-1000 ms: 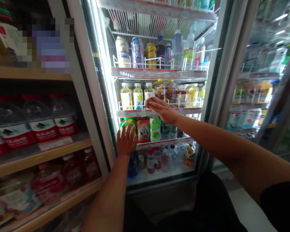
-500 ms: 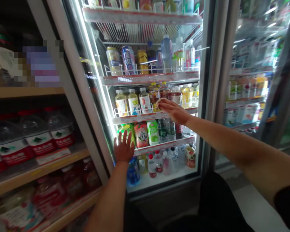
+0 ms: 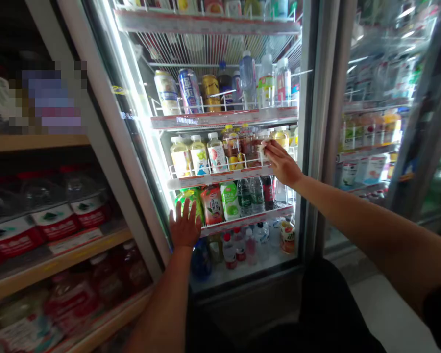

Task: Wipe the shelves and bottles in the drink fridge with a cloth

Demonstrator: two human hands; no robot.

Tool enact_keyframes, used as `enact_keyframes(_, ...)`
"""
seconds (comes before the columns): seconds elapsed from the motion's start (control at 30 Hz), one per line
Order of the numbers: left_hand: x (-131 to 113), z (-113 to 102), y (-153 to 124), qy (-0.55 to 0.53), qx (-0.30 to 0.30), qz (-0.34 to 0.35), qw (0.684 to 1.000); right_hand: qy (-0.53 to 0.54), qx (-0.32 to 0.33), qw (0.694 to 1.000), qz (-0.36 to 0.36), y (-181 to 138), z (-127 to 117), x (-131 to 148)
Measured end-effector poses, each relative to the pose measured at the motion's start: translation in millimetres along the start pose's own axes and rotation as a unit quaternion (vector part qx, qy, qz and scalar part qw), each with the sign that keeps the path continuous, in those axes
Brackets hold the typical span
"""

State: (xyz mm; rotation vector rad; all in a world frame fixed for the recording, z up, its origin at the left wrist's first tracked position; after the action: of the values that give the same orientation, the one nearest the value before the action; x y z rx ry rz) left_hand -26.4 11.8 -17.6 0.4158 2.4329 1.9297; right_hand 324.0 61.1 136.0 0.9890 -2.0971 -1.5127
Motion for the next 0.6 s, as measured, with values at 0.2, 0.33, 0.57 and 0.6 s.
enact_keyframes(0.2, 0, 0, -1, -0.009, 0.001, 0.002, 1.000, -0.007, 0.082, 0.996, -0.037, -39, 10, -5)
enact_keyframes(0.33, 1, 2, -1, -0.003, 0.005, -0.004, 1.000, -0.050, -0.007, 0.998, 0.041, -46, -15, -34)
enact_keyframes(0.57, 0, 2, -1, 0.011, 0.002, 0.004, 1.000, -0.059, -0.015, 0.998, 0.023, -92, -9, -39)
enact_keyframes(0.6, 0, 2, -2, 0.011, 0.000, 0.004, 1.000, -0.060, -0.017, 0.998, 0.021, -95, -10, -42)
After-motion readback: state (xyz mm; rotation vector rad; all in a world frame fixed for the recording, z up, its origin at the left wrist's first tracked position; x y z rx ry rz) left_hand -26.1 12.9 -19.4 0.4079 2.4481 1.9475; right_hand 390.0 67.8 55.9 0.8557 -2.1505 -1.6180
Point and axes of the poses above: each hand's wrist, its own y-axis towards the middle knuckle, its own z-axis out of the palm, x = y × z, the point moved 10 cm from there along y, towards the middle knuckle, and after that the axes turned 2 degrees about z, right-handed, at the moved point
